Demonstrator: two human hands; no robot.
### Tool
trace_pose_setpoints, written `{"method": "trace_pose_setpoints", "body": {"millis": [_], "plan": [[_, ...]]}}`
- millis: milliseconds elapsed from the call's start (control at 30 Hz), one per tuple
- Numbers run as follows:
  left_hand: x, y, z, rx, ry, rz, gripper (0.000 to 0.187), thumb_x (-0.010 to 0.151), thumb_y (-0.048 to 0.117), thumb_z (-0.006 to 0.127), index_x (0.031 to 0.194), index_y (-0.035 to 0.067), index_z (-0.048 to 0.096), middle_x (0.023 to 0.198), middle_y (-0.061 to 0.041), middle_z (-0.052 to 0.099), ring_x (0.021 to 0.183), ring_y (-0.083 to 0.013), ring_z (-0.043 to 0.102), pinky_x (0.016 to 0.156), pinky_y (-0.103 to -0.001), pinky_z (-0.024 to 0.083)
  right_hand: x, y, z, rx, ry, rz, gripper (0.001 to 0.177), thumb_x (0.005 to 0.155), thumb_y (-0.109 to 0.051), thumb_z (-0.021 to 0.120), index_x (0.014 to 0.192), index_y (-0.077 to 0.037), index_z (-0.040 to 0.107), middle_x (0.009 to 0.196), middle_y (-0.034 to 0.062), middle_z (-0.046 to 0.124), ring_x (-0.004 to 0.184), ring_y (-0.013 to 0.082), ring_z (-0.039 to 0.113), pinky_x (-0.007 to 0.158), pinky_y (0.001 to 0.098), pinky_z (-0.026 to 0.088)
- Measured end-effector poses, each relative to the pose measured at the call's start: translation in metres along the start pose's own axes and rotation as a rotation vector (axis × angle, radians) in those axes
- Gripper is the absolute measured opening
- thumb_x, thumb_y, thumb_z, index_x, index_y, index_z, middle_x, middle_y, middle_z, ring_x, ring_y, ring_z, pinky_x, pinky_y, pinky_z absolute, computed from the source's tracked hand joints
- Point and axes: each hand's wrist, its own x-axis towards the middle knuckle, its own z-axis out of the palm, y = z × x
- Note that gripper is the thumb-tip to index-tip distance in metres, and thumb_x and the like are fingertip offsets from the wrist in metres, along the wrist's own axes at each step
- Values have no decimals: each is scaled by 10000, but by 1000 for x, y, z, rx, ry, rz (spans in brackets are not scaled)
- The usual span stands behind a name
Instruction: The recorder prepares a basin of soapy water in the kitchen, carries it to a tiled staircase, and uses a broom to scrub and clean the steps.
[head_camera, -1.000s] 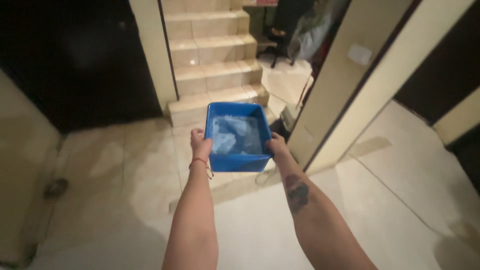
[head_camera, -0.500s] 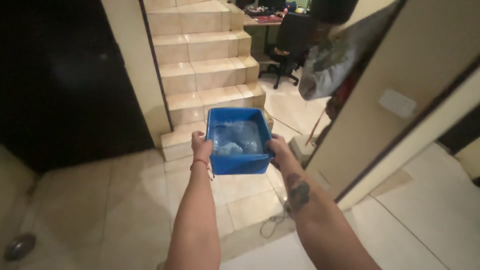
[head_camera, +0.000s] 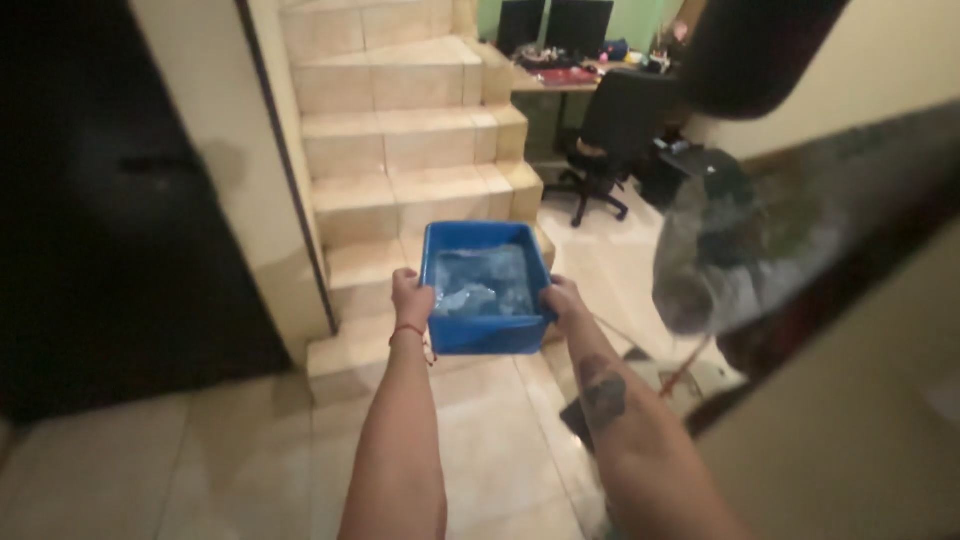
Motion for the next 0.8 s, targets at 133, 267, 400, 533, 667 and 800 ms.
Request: {"method": "trace_pose_setpoints", "body": {"millis": [133,267,400,533,667,800], "plan": [[85,-16,49,102,62,72,432,742,11,672,1161,22,568,1084,-287,681,963,-420,668,876,-436,523,125,8,9,47,-89,-30,408,740,21,551,1105,88,719,824,140,688,645,250,649,551,368,516],[160,-7,82,-18,-2,-150,443,743,40,617,1179,48,538,997,-222,739,943,-348,734,860,-391,557,236,4,34,46,-58,4,391,716,54,563,1079,30,707,835,146,709,684,272,689,575,373,557],[256,-52,131,17,83,-56,449,673,5,660,1116,32,591,1008,-212,700,928,-360,707,825,-401,556,330,3,66,49,-74,49,424,702,51,546,1077,-32,725,860,126,731,709,265,710,591,379,570],[349,-108,167,-3,42,3,411,706,56,688,1103,20,587,990,-209,743,937,-333,727,873,-378,558,470,53,93,-130,-60,135,319,819,-45,617,1104,34,737,894,160,710,717,271,685,589,389,532],[448,-99,201,-71,0,-57,437,729,32,665,1151,28,554,1017,-201,713,936,-355,698,824,-414,539,523,-14,139,-198,-5,24,418,734,58,612,1135,42,728,916,163,726,721,267,686,602,396,552],[510,-53,215,34,-8,-291,430,758,29,646,1171,46,525,960,-198,688,861,-352,715,737,-450,583,624,-2,169,-13,22,31,537,697,118,559,1210,13,681,947,145,732,757,241,698,621,377,566]]}}
